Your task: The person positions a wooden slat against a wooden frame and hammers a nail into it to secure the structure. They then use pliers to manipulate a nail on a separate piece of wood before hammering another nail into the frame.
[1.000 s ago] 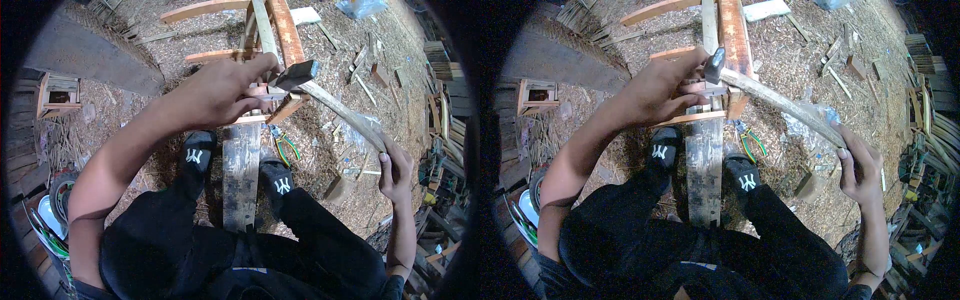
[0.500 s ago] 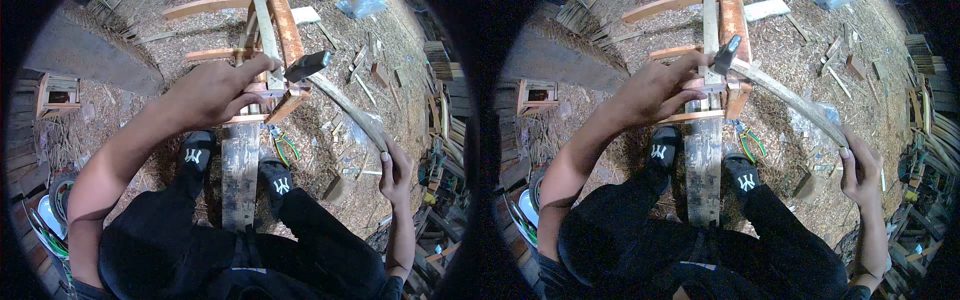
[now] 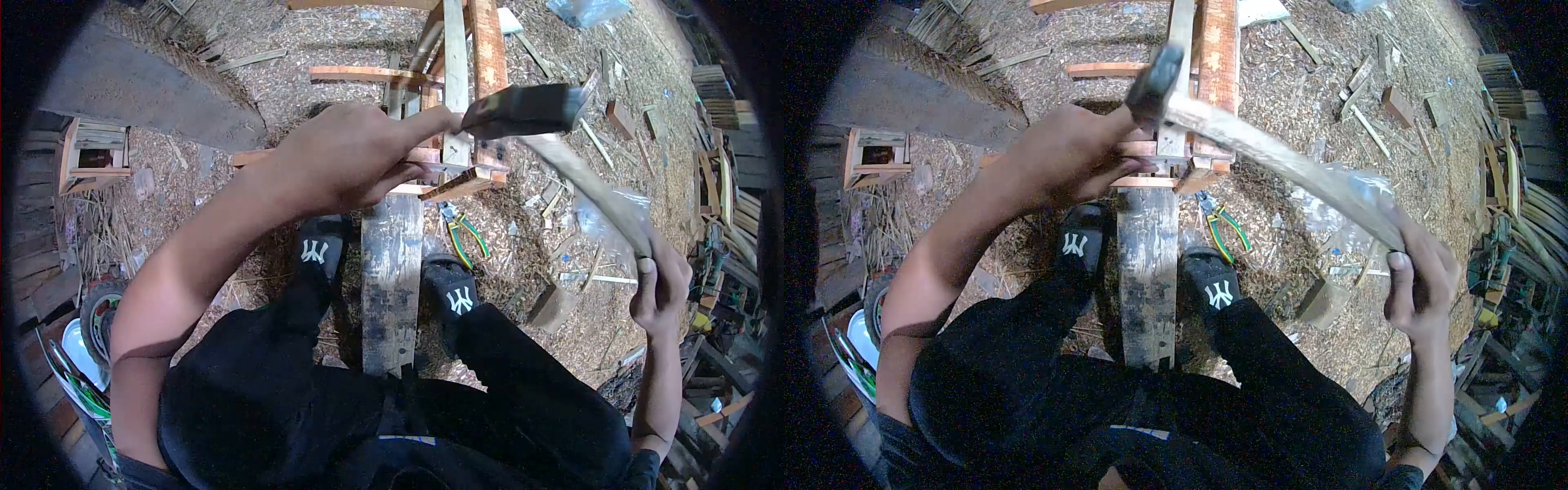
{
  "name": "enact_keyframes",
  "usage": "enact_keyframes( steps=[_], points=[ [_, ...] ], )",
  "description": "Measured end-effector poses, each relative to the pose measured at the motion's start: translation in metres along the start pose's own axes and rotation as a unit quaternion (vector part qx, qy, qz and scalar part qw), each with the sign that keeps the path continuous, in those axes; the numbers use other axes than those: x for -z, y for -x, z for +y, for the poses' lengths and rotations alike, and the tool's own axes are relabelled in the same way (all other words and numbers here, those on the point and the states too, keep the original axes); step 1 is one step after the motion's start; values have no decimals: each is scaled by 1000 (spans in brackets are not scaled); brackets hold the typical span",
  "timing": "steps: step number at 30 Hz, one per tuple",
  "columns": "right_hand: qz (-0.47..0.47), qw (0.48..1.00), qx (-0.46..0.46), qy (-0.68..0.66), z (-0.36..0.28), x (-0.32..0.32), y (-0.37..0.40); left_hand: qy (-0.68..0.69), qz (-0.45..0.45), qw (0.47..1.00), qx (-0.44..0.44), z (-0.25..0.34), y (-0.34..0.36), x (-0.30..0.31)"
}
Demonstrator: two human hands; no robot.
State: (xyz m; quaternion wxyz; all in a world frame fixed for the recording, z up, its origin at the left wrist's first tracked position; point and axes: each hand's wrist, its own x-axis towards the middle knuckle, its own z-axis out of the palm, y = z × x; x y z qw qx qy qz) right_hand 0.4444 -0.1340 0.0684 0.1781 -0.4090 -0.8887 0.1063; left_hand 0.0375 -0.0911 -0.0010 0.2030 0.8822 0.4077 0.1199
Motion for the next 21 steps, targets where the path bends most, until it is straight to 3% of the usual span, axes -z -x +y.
enact_keyframes(
  steps=[2,4,5,8,11,12,14,16,18,19,20,21],
  points=[
    [-19,999,-34,0,-6,5,-1,-7,3,1000,-12,1,-1,0],
    [-90,991,-26,93,-10,2,-7,5,-43,999,14,3,-4,2],
    [-116,989,-83,43,-8,0,-7,4,-43,999,14,2,-3,1],
    [-41,997,-59,-23,-3,-1,0,-6,-14,1000,-6,0,0,-4],
    [-10,999,-50,7,7,1,16,9,2,1000,-28,-1,-2,-6],
    [-9,999,-50,7,4,1,13,25,-2,999,-24,-2,-2,-7],
    [-101,989,-48,96,-4,-1,2,39,-6,999,-20,-1,-3,-4],
    [-99,991,-48,77,-3,0,4,4,-25,1000,-3,3,-3,-1],
    [21,999,-16,34,4,-1,13,7,-1,1000,-18,1,-1,-5],
    [33,999,-30,28,4,-2,18,6,26,999,-33,1,-1,-6],
    [34,999,-30,29,3,-3,15,5,27,999,-34,1,-2,-6],
    [-25,998,-62,14,1,-6,8,14,-7,1000,-16,1,-3,-4]
  ],
)
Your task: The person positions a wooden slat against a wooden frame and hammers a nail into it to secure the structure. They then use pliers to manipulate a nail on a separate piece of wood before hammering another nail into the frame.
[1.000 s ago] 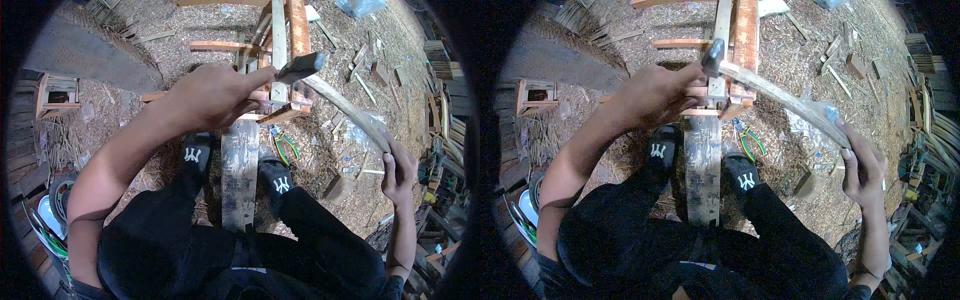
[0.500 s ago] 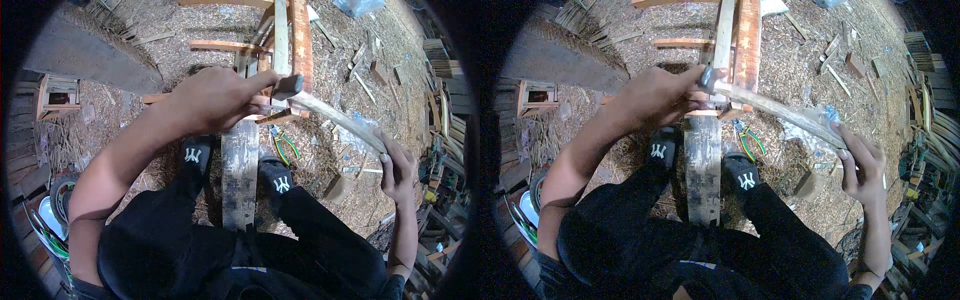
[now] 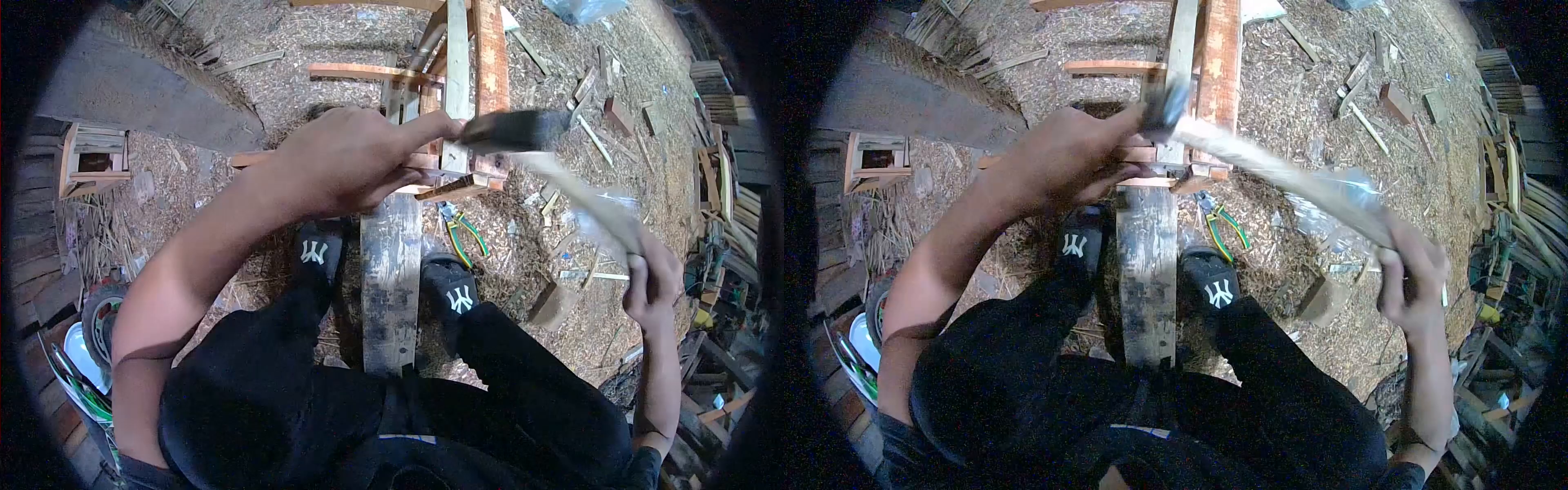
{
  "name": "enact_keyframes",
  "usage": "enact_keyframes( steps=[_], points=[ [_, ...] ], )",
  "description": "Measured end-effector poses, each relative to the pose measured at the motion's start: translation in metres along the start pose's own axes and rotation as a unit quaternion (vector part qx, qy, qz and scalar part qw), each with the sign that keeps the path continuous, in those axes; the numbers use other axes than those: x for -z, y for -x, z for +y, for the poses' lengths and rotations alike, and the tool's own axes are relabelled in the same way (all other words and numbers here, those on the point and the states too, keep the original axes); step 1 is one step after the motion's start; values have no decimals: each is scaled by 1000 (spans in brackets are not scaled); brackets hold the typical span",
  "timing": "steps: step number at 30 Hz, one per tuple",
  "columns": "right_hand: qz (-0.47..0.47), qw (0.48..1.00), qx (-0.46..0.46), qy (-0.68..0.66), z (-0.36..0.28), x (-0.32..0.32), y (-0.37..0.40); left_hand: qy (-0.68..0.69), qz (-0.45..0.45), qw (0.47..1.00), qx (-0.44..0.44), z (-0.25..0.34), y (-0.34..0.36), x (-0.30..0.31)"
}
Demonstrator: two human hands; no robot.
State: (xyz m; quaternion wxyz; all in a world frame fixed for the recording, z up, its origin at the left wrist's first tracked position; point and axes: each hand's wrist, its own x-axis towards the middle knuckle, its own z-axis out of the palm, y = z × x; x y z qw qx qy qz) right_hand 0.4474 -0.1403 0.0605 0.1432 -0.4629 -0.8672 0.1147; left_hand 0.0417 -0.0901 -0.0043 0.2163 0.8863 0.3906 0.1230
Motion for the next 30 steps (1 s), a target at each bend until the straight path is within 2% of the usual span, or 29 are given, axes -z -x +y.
enact_keyframes(
  steps=[1,2,5,6,7,10,11,13,14,17,18,21,22,26,29,30],
  points=[
    [-60,998,-30,-12,-2,-2,-4,9,-33,999,19,0,0,2],
    [-58,998,-29,-12,-2,-2,-4,7,-32,999,19,0,0,4],
    [22,999,30,-12,3,3,3,-11,-29,999,14,2,2,3],
    [43,998,39,25,8,5,12,-11,-12,1000,0,1,3,1],
    [43,998,38,26,6,3,10,-12,6,1000,-14,-1,2,-1],
    [-70,996,-18,50,1,-3,2,56,-8,998,-8,-4,-2,-2],
    [-68,996,-17,50,1,-2,1,54,-7,998,-8,-4,-2,0],
    [-32,997,-39,-53,-2,1,2,-2,-17,1000,11,-1,1,2],
    [26,999,33,4,0,2,5,0,-19,1000,11,0,2,2],
    [48,995,77,37,10,-4,10,1,5,1000,-1,1,0,1],
    [-18,1000,11,-24,5,-9,2,13,-2,1000,-1,1,-1,2],
    [-45,999,-7,2,2,-1,0,4,-15,1000,4,-1,-1,3],
    [17,998,53,-2,0,-1,0,-11,-26,1000,6,-1,0,1],
    [65,995,73,16,1,-2,5,-13,-1,1000,-11,-3,0,-2],
    [-80,996,3,47,-8,0,-4,-12,-12,1000,3,-4,0,1],
    [-58,998,0,27,-8,1,0,0,-12,1000,4,-4,0,1]
  ],
)
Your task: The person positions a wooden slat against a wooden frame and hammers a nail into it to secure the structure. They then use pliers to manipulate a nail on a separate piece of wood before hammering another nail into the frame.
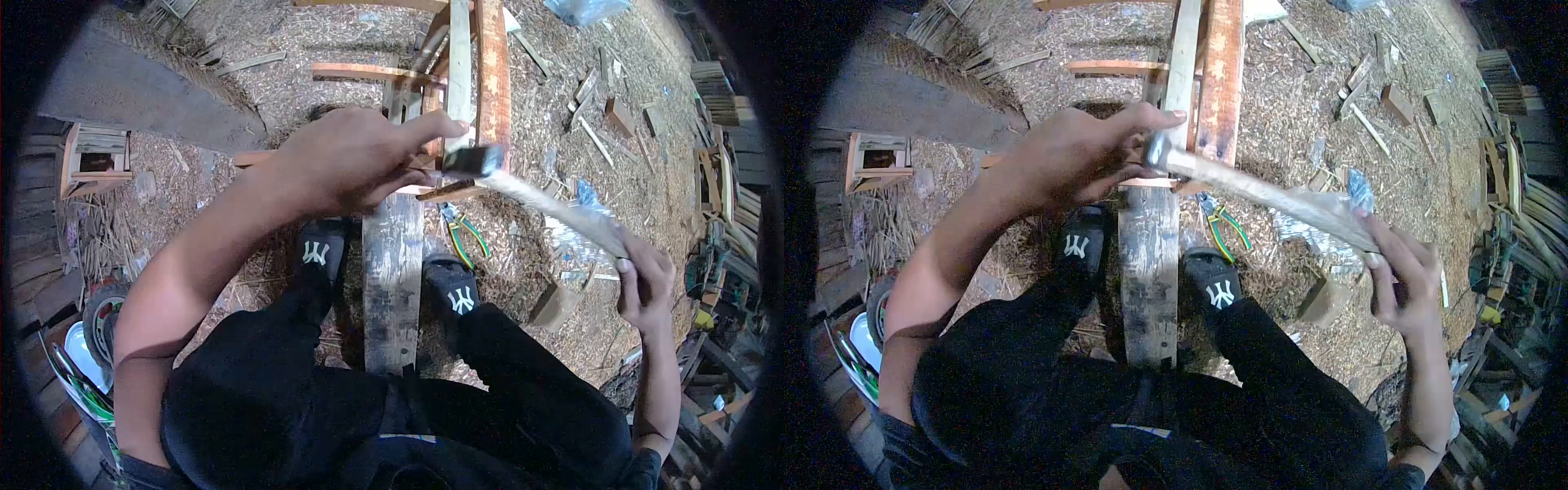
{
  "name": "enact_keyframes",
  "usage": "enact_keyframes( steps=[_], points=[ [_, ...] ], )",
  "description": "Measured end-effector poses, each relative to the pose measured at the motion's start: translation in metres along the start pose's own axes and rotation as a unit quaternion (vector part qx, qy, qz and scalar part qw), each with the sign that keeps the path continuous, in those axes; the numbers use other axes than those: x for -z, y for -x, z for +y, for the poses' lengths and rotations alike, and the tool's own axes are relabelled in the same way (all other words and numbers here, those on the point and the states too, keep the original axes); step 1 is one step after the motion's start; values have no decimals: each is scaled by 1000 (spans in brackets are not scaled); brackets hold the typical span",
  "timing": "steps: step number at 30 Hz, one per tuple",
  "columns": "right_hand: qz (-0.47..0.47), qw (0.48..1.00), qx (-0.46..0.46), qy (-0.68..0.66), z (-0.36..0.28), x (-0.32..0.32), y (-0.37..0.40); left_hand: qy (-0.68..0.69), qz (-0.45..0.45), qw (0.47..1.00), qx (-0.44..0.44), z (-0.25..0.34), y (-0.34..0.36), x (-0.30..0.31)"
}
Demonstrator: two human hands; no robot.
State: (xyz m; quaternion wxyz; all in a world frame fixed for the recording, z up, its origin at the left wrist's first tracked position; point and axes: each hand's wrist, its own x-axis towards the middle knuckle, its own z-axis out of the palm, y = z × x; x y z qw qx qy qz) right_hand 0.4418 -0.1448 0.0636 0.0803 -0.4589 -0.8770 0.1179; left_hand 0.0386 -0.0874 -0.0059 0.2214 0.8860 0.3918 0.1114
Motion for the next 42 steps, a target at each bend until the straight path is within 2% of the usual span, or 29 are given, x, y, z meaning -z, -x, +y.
enact_keyframes(
  steps=[1,3,4,5,7,8,9,11,12,13,15,16,17,19,21,23,24,28,30,31,33,34,35,37,38,39,41,42],
  points=[
    [-2,1000,-3,-1,4,-2,7,13,-1,1000,0,0,-1,-1],
    [107,994,-3,-27,18,-11,18,19,30,999,-14,-1,1,-4],
    [133,989,49,-35,19,-16,13,12,18,1000,-5,2,0,0],
    [136,989,50,-34,15,-14,7,3,8,1000,3,4,0,4],
    [30,998,43,26,5,-6,-6,-4,10,1000,-4,3,1,2],
    [8,999,-22,-34,4,-2,-2,-6,9,1000,-8,2,3,0],
    [5,999,-24,-36,10,-3,9,-3,7,1000,-7,2,3,-1],
    [96,995,-19,-19,29,-9,32,-1,27,999,-28,-1,2,-3],
    [120,992,21,-18,29,-14,28,0,27,999,-29,-2,1,-4],
    [121,992,21,-17,22,-13,20,17,16,999,-23,-3,-1,-5],
    [10,1000,-19,5,6,-9,2,29,7,999,-17,-5,-2,-2],
    [30,999,24,18,6,-7,0,17,2,1000,-15,-4,-1,-2],
    [28,999,23,15,9,-8,3,9,-6,1000,-13,-3,0,-3],
    [133,988,40,-73,17,-11,11,-3,12,1000,-14,-3,1,-4],
    [122,989,59,-53,13,-10,3,-18,33,999,-18,-2,0,-5],
    [32,998,26,-50,12,-16,-4,33,-8,999,3,-4,-1,-5],
    [56,996,53,-53,12,-19,-6,32,-6,999,6,-4,0,-3],
    [50,996,32,-62,10,-11,-2,-3,-18,1000,-12,-2,0,0],
    [0,1000,-10,-6,7,-6,-4,2,8,1000,-13,-3,0,-1],
    [0,1000,-9,-6,7,-6,-5,1,8,1000,-13,-4,-1,-1],
    [117,989,67,-59,7,-8,-7,-32,-17,999,-18,-6,-3,-3],
    [132,989,25,-66,8,-7,1,-31,-17,999,-19,-4,-4,-3],
    [131,989,24,-66,13,-10,1,-24,-17,999,-22,-2,-5,-2],
    [97,990,104,-23,21,-18,-3,-21,-14,999,-25,0,-7,1],
    [3,999,39,23,10,-8,-7,-14,-27,999,-18,1,-7,2],
    [4,999,41,23,9,-6,-7,-5,-41,999,-10,1,-7,2],
    [57,996,8,-66,8,-5,-3,-5,-28,1000,-6,-1,-6,0],
    [121,991,35,-52,25,-11,11,-5,-16,1000,-5,-1,-6,-2]
  ],
)
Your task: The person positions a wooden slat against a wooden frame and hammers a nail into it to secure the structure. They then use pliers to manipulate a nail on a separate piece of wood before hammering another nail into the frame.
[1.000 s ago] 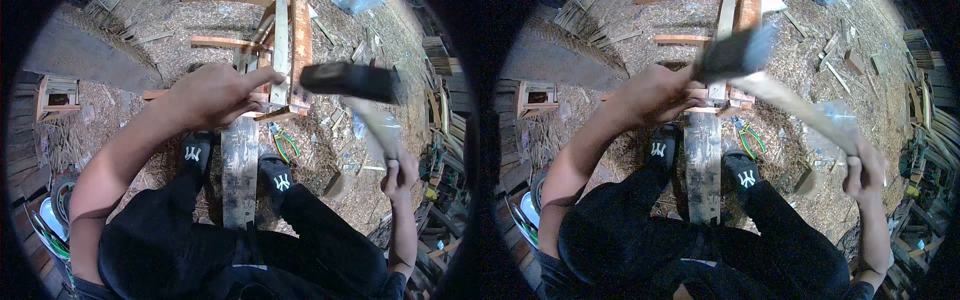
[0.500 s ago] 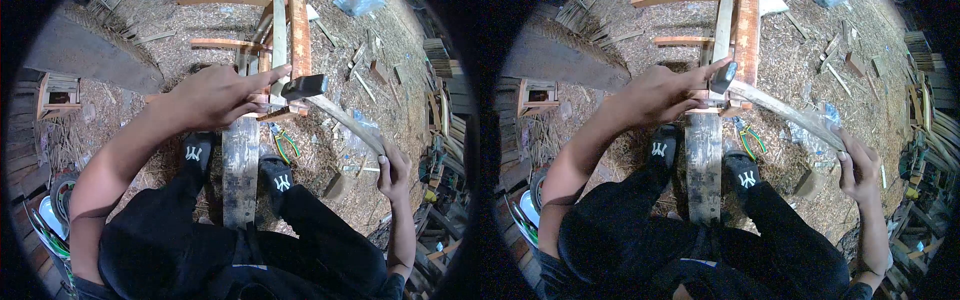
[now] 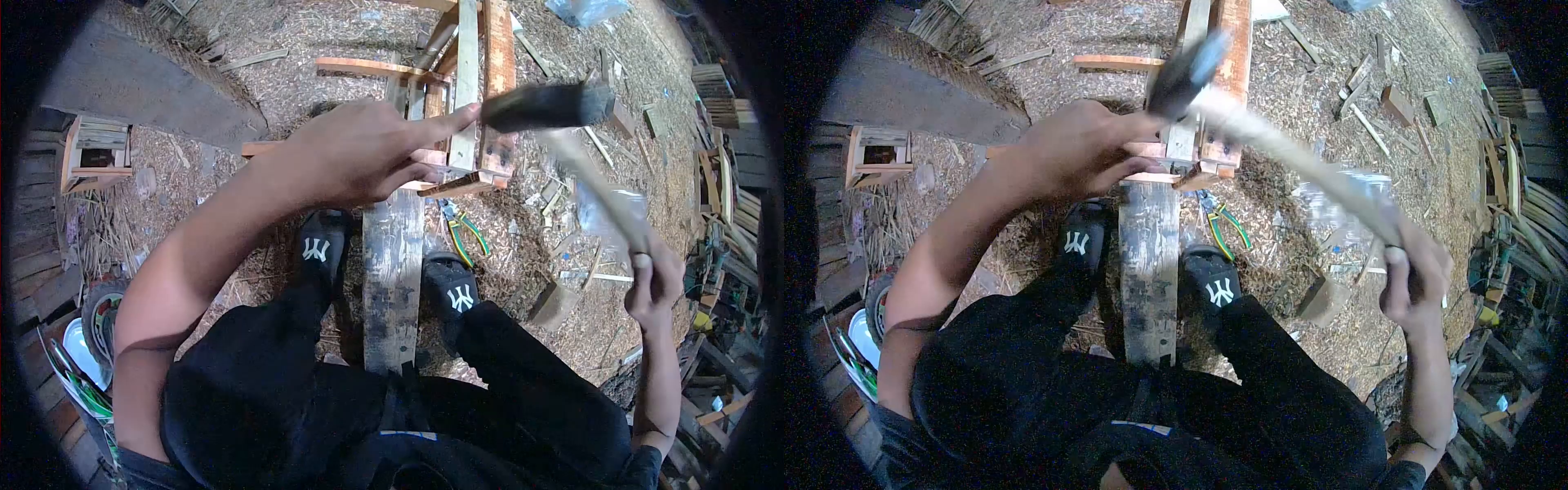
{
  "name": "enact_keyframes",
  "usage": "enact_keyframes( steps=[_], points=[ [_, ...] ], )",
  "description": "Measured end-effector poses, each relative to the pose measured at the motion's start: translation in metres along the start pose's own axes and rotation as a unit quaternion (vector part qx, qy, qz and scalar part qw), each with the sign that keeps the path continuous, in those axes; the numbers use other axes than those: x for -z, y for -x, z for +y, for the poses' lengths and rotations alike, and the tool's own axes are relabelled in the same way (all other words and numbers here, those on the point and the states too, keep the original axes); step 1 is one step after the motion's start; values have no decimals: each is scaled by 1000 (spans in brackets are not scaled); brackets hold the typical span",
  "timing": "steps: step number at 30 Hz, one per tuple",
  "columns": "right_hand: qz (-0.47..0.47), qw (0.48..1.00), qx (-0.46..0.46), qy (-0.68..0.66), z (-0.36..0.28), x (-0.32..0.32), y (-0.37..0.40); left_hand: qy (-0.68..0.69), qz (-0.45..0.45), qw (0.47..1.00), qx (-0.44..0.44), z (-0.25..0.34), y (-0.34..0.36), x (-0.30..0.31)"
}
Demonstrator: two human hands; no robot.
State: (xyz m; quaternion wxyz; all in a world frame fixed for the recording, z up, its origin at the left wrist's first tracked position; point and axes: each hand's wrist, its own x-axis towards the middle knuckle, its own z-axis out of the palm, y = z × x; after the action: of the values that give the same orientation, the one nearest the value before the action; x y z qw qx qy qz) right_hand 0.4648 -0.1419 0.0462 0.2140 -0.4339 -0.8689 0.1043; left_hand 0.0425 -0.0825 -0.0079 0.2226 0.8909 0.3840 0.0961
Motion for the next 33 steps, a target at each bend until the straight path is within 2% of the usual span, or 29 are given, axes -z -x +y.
enact_keyframes(
  steps=[3,4,5,7,8,9,11,12,13,15,16,18,19,20,23,24,27,28,29,31,32,33],
  points=[
    [-9,997,20,71,-4,1,2,-2,-20,1000,-2,1,0,3],
    [-88,994,11,68,-1,-5,-8,-4,-19,1000,-3,1,1,4],
    [-85,994,10,69,-7,-4,-11,-10,-5,1000,-15,0,1,2],
    [-80,996,-47,-7,-17,1,-15,-13,8,1000,-23,-2,3,0],
    [-12,999,-9,31,-10,3,-4,-7,12,1000,-21,-4,2,-3],
    [-14,999,-10,30,-6,1,0,-2,19,1000,-19,-4,2,-4],
    [17,996,59,60,-2,-1,0,-6,18,1000,-14,0,1,-3],
    [-24,998,55,-6,-4,-14,-11,-13,16,1000,-8,1,1,-1],
    [-21,998,55,-4,-9,-11,-13,-16,17,1000,-10,0,0,0],
    [-97,995,-17,24,-17,-1,-17,1,-4,1000,3,-3,0,-3],
    [-29,999,12,-25,-13,-5,-14,5,-8,1000,3,-4,1,-5],
    [-6,1000,7,-1,-8,-4,-4,1,50,998,-34,-5,1,-7],
    [20,1000,4,23,-7,-4,-1,2,50,998,-35,-3,1,-6],
    [-48,999,1,-4,-2,-7,-7,13,31,999,-23,0,0,-3],
    [-84,995,6,56,-11,0,-12,4,17,1000,-22,-5,-1,0],
    [4,998,68,-5,-3,-6,-12,-6,15,999,-34,-6,1,-4],
    [10,999,19,44,1,-3,5,0,32,999,-20,0,2,0],
    [-53,998,46,4,5,-11,-10,-3,33,999,-21,3,1,3],
    [-49,998,48,5,1,-9,-12,-3,12,1000,-6,5,-1,6],
    [5,999,-8,-37,-8,-5,-6,5,-15,1000,16,4,2,2],
    [18,999,-1,31,0,1,9,12,7,1000,0,0,2,-1],
    [18,999,-2,33,-1,0,9,18,31,999,-18,-4,2,-4]
  ],
)
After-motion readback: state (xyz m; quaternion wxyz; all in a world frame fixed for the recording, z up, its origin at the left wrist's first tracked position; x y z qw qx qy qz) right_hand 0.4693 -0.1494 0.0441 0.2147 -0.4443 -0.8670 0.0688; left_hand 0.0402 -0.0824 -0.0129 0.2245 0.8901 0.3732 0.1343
